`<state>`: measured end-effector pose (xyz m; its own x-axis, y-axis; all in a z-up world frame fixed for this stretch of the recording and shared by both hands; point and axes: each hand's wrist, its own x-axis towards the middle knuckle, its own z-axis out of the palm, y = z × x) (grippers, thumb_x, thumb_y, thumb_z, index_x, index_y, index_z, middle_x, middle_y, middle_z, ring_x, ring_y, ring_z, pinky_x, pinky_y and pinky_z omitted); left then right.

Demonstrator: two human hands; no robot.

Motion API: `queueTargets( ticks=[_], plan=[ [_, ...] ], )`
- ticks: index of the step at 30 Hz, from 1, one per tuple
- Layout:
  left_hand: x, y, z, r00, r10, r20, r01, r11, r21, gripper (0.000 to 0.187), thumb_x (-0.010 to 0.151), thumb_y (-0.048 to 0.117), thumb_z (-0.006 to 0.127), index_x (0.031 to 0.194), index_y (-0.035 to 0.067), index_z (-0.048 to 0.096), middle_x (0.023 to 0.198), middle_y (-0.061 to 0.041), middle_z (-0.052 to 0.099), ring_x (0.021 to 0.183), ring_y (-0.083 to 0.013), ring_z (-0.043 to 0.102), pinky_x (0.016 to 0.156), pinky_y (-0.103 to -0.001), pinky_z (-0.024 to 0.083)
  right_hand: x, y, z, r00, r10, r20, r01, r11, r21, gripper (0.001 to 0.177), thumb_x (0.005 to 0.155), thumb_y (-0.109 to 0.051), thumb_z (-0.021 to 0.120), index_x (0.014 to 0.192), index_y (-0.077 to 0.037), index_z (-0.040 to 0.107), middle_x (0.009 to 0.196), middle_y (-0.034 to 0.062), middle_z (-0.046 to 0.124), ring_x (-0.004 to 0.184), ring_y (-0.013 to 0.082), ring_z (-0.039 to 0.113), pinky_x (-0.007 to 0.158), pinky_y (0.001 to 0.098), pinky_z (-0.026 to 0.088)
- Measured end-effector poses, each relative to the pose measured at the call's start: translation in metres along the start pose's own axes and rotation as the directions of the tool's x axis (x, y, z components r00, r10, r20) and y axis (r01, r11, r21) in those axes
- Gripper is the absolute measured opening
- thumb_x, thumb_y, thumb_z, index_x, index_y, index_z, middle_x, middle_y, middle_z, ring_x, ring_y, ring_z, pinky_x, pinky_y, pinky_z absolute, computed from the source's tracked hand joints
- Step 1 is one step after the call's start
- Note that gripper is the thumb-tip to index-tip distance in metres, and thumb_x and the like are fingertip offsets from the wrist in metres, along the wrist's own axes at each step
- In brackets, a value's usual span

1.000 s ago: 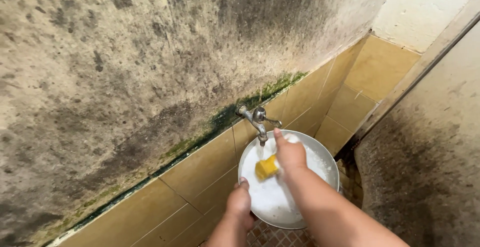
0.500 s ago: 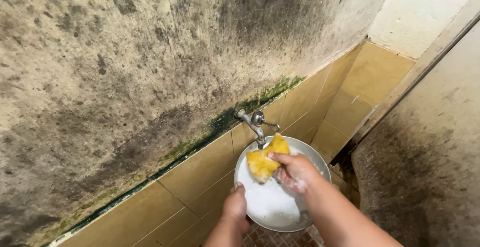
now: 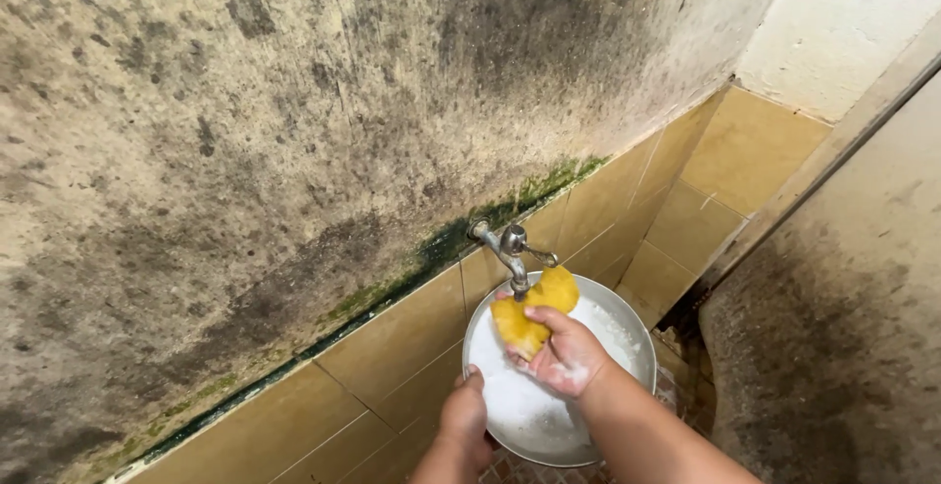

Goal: Washing a metal pot lid using a sponge and soap under a faucet in a bathroom.

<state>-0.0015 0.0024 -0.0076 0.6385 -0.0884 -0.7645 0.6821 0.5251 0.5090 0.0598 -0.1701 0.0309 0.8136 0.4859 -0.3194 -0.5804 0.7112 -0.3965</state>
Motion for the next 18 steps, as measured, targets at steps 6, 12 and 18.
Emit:
queueTargets(
  ticks=[6,12,18],
  plan=[
    [0.005,0.002,-0.002,1.000,-0.010,0.002,0.010,1.000,0.007,0.049,0.103,0.047,0.041,0.146,0.023,0.049,0.133,-0.014,0.067,0.115,-0.0377,0.067,0.093,-0.062,0.055,0.001,0.000,0.020,0.937,0.107,-0.332,-0.120,0.993,-0.019,0.035,0.087,-0.027,0.064,0.116,-0.008,0.062,0.106,0.0142,0.071,0.091,0.0320,0.069,0.076,0.0453,0.060],
    [-0.006,0.006,0.005,0.999,-0.032,-0.023,0.032,0.999,0.009,0.048,0.104,0.046,0.042,0.146,0.024,0.048,0.132,-0.013,0.067,0.114,-0.0362,0.067,0.094,-0.060,0.055,0.000,0.002,0.028,0.950,0.177,-0.258,-0.199,0.978,-0.061,0.033,0.089,-0.015,0.060,0.119,-0.009,0.071,0.112,0.0202,0.076,0.096,0.0257,0.072,0.064,0.0290,0.058],
    [0.010,-0.002,-0.001,1.000,-0.003,-0.008,0.003,1.000,0.002,0.047,0.105,0.045,0.042,0.146,0.023,0.050,0.130,-0.014,0.068,0.111,-0.0368,0.068,0.092,-0.059,0.056,0.036,0.015,-0.055,0.947,0.289,0.141,-0.279,0.956,-0.086,0.041,0.107,-0.038,0.068,0.123,0.000,0.066,0.109,0.0151,0.071,0.092,0.0247,0.069,0.055,0.0302,0.057]
  ],
)
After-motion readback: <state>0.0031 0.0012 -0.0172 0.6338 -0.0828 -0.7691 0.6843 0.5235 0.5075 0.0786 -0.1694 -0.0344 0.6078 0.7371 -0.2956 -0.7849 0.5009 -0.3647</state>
